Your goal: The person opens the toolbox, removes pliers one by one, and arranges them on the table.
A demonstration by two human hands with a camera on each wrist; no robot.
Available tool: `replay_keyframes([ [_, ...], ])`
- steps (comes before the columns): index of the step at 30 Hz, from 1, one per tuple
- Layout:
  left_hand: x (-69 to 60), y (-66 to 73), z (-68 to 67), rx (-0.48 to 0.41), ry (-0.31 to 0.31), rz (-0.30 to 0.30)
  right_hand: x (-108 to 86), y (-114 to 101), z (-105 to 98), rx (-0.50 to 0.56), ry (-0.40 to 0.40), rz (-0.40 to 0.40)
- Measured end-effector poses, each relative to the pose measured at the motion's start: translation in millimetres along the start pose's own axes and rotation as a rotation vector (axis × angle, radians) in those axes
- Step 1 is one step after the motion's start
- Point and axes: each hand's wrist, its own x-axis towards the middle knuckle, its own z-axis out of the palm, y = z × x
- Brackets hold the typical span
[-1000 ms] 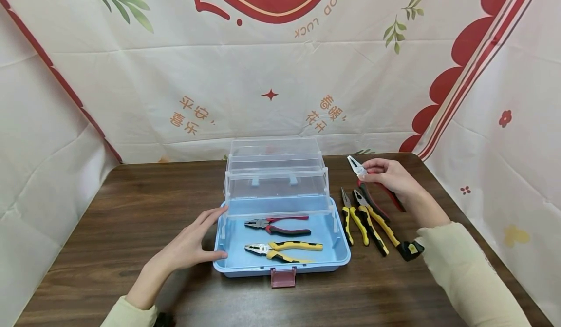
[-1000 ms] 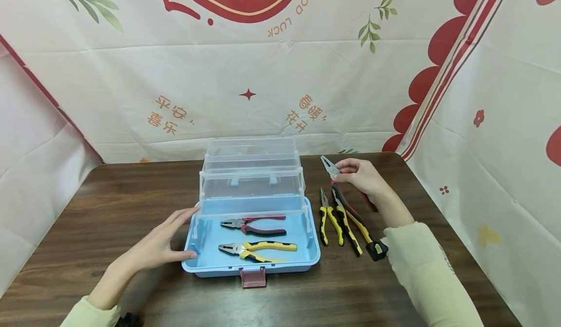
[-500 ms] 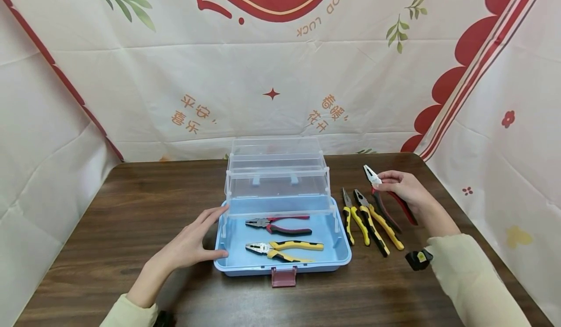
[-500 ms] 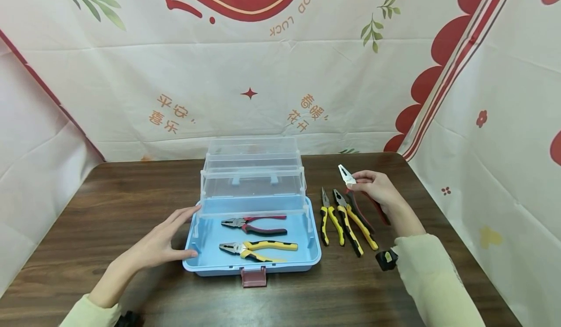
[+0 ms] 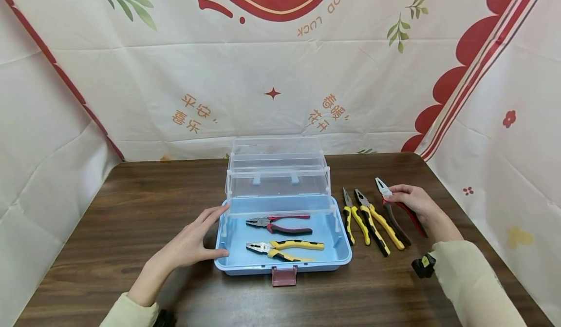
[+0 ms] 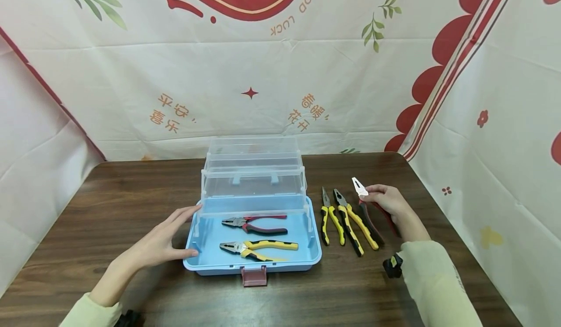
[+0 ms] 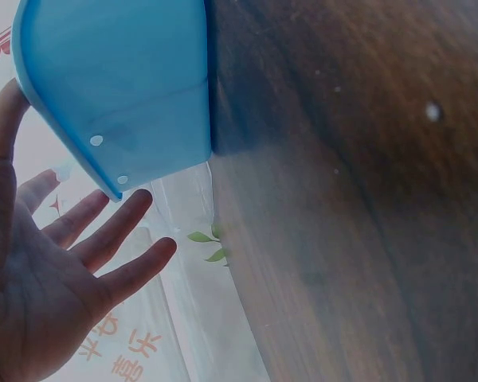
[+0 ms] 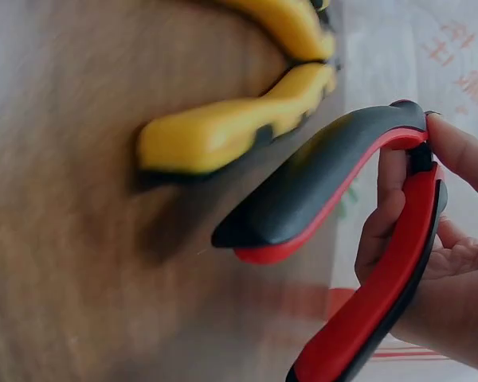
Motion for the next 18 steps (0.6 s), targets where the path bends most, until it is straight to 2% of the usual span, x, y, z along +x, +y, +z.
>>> replay_keyframes([
  [9, -0.6, -0.8, 0.0, -0.006, 0.007, 0.019, 5.9, 22, 3, -0.184, 0.016, 0.046],
  [18, -0.2, -0.8, 0.0, -0.011, 0.006, 0.024, 5.9, 24, 9, -0.207, -0.003, 0.038],
])
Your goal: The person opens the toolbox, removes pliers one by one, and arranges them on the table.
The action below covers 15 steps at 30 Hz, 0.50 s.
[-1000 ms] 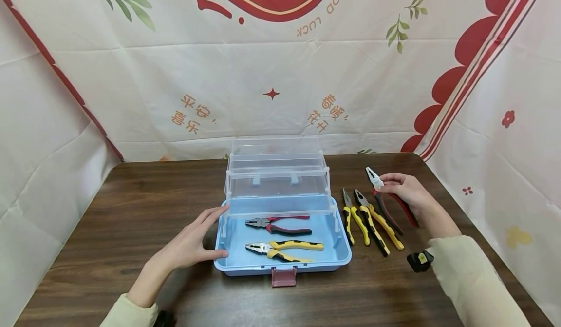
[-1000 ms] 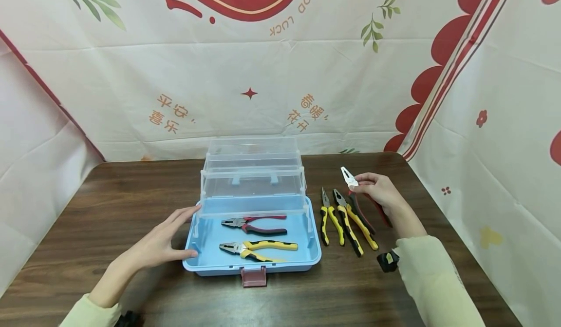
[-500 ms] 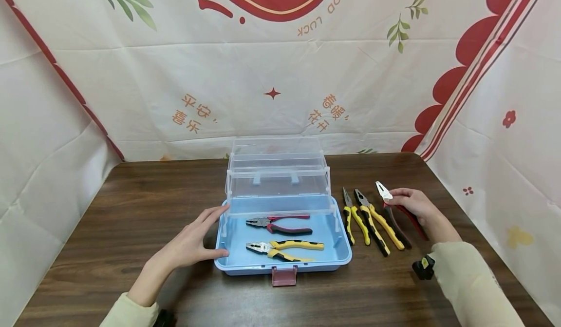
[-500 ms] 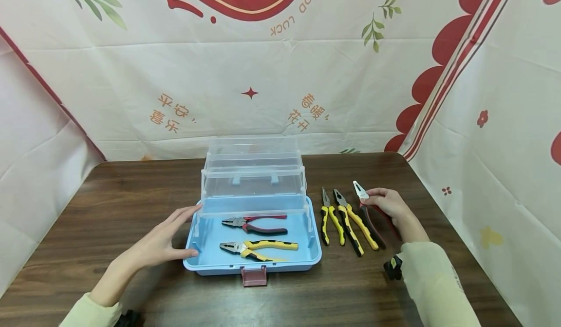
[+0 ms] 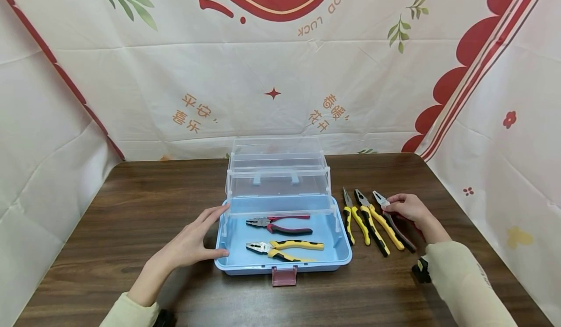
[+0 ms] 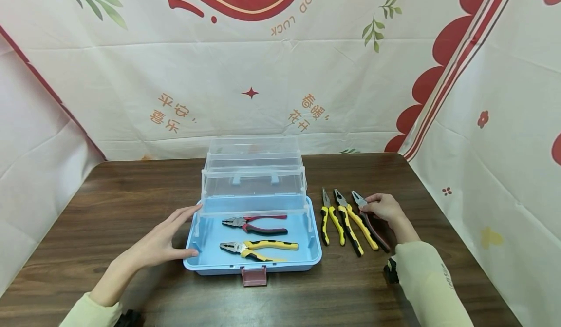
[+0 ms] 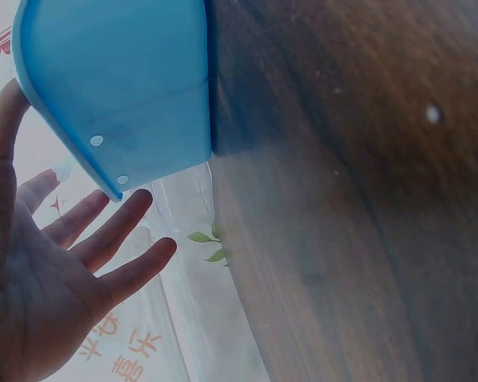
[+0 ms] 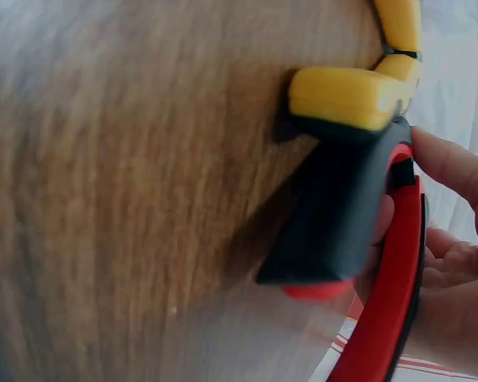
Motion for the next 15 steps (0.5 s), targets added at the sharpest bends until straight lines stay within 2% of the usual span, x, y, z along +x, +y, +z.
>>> replay_keyframes([
  [15, -0.2, -0.8, 0.2, -0.001, -0.005, -0.011, -3.1, -6.8, -2.2, -0.233, 0.034, -0.064],
])
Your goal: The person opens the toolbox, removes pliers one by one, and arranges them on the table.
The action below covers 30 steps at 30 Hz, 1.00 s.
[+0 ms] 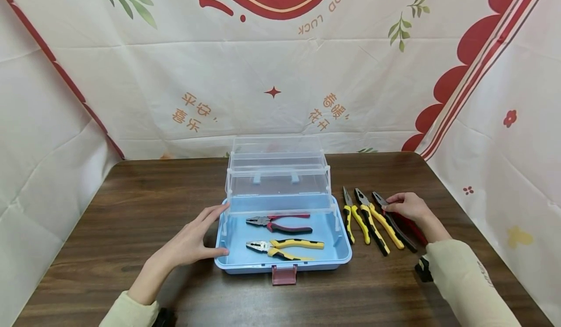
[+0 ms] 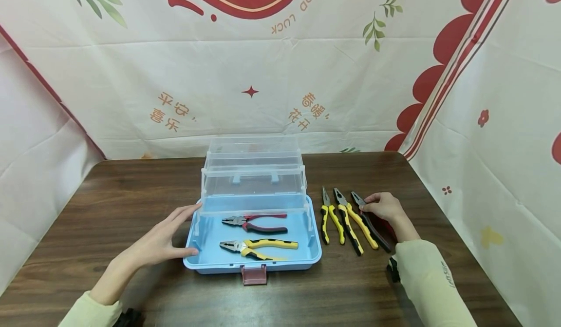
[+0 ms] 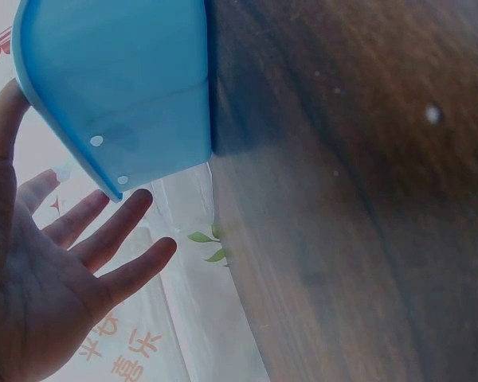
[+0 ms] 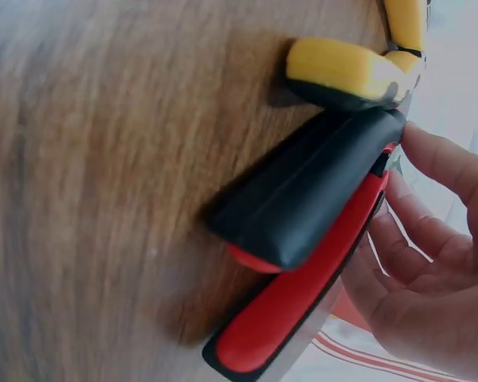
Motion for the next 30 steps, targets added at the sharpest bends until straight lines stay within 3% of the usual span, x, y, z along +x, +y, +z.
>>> replay_keyframes([
  [4, 0.4, 0.1, -0.4, 0.004, 0.0, 0.004, -2.3, -7, -3, -0.016, 0.075, -0.022],
  [7, 0.3, 0.4, -0.8, 0.005, 0.0, 0.003, -1.9, -19, -3, 0.049, 0.159, -0.054],
  [11, 0.2, 1.3, -1.3, 0.005, -0.002, -0.005, -6.4, -55, -5, 0.199, 0.138, -0.163],
  [16, 0.0, 1.8, -0.9, 0.003, -0.005, -0.011, -20.8, -114, -8, 0.236, 0.011, -0.328],
  [21, -0.3, 1.7, -1.0, 0.005, -0.005, -0.011, -27.5, -164, 3, 0.265, -0.153, -0.481],
  [27, 0.1, 1.7, -0.7, 0.004, -0.003, -0.012, -31.1, -212, 34, 0.273, -0.467, -0.624],
  [30, 0.0, 1.3, -0.1, 0.002, 0.0, -0.006, -32.4, -226, 54, 0.296, -0.627, -0.636],
])
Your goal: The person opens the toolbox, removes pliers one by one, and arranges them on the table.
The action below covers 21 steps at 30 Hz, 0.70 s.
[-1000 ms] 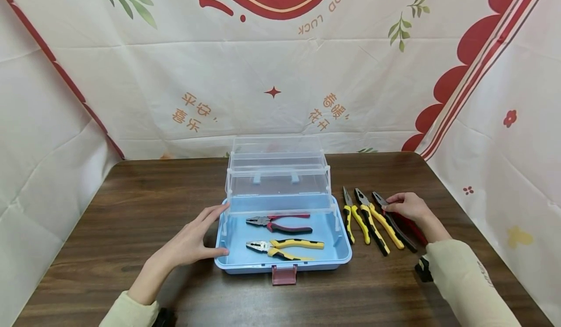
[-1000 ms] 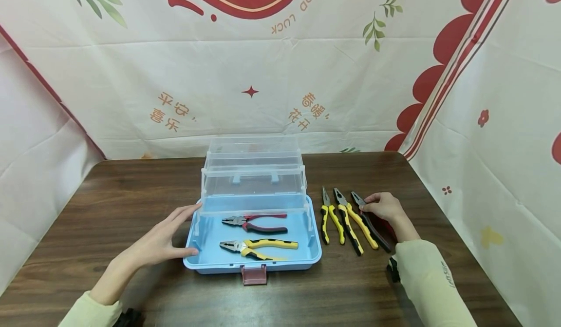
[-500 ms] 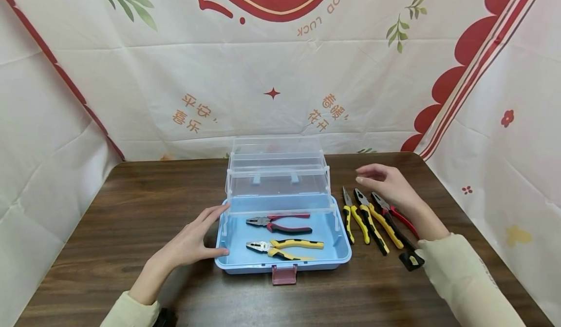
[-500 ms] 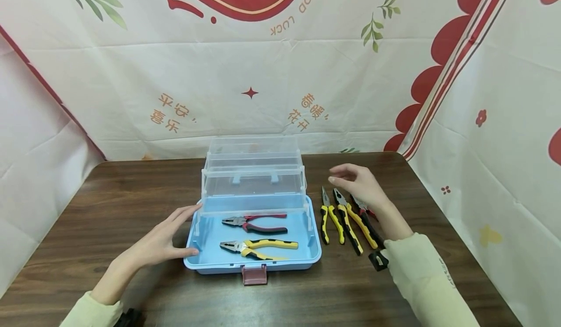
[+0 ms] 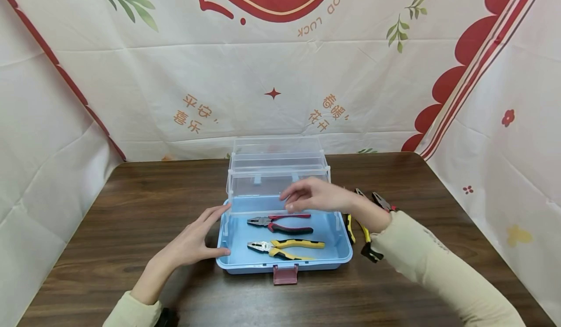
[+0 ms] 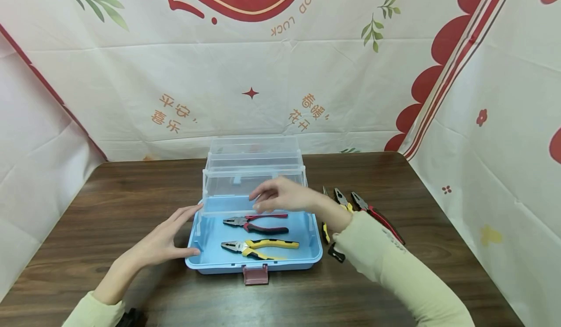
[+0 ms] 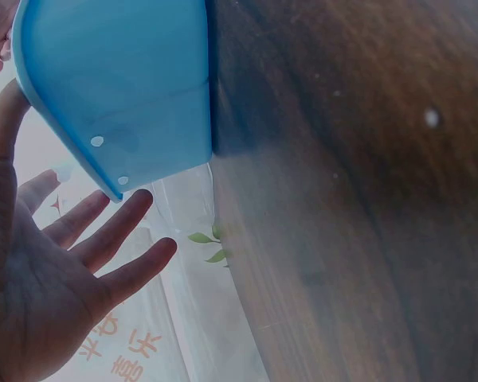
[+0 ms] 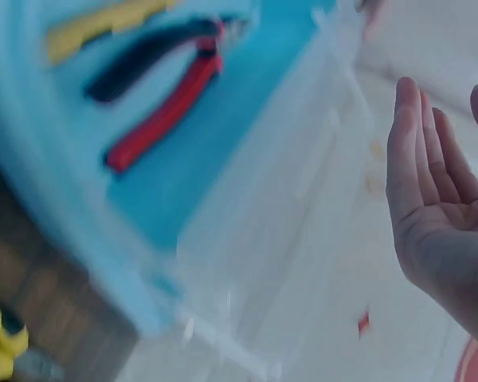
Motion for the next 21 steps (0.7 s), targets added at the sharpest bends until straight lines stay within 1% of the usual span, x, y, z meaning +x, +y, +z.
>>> replay_keyframes([
  [2, 0.0, -0.4, 0.4, 0.0, 0.001, 0.001, 10.1, 0, 12, 0.047, -0.075, 0.009],
  [4, 0.2, -0.8, 0.6, 0.008, 0.002, -0.001, 17.8, 1, 23, 0.094, -0.141, 0.04],
  [7, 0.2, -1.5, 0.8, 0.018, 0.005, -0.004, 27.0, 5, 38, 0.105, -0.219, 0.064],
  [10, -0.1, -2.3, 1.1, 0.02, 0.01, 0.001, 33.3, 10, 48, 0.091, -0.271, 0.09],
  [13, -0.1, -2.7, 1.4, 0.021, 0.014, 0.009, 37.4, 17, 56, 0.066, -0.296, 0.131],
  [16, -0.1, -2.8, 1.6, 0.023, 0.011, 0.01, 39.1, 24, 60, 0.036, -0.295, 0.182],
  [21, 0.0, -2.9, 1.2, 0.019, 0.007, -0.002, 38.8, 32, 62, -0.096, -0.275, 0.243],
])
